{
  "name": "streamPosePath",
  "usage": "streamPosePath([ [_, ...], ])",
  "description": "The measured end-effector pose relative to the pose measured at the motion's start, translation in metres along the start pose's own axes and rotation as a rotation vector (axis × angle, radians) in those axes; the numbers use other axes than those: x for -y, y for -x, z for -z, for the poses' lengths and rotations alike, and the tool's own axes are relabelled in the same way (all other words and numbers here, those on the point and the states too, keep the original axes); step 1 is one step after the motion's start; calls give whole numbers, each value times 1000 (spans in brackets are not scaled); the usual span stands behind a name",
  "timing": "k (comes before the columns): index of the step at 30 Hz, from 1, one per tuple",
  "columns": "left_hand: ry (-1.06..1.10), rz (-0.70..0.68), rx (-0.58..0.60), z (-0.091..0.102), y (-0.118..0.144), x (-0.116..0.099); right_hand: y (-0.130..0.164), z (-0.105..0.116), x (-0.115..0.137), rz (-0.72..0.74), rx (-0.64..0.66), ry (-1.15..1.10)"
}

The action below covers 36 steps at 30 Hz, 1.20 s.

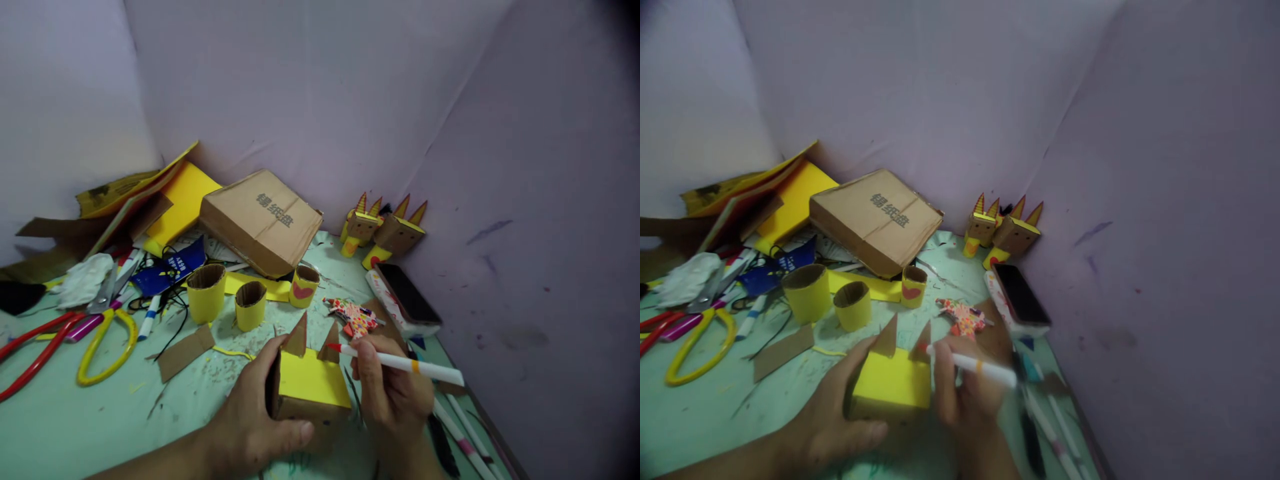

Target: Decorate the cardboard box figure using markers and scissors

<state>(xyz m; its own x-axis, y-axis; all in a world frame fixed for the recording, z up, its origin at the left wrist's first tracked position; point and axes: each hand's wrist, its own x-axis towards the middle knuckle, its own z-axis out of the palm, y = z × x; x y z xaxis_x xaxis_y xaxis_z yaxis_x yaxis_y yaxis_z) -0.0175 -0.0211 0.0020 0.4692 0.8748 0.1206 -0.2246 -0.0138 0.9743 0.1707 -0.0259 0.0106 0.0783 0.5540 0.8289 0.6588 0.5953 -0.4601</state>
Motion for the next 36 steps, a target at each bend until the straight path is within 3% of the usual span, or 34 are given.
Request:
streamPosePath([
  [13,26,-23,11,0,-1,2,-6,-3,4,-126,-68,-9],
  [27,17,-3,1,0,-1,-1,-2,0,2,-2,44,42],
  [31,57,-12,23,0,-1,1,-4,-1,5,-71,24,13],
  [36,-44,0,-6,1,0,0,-4,-2,3,-124,-48,-2],
])
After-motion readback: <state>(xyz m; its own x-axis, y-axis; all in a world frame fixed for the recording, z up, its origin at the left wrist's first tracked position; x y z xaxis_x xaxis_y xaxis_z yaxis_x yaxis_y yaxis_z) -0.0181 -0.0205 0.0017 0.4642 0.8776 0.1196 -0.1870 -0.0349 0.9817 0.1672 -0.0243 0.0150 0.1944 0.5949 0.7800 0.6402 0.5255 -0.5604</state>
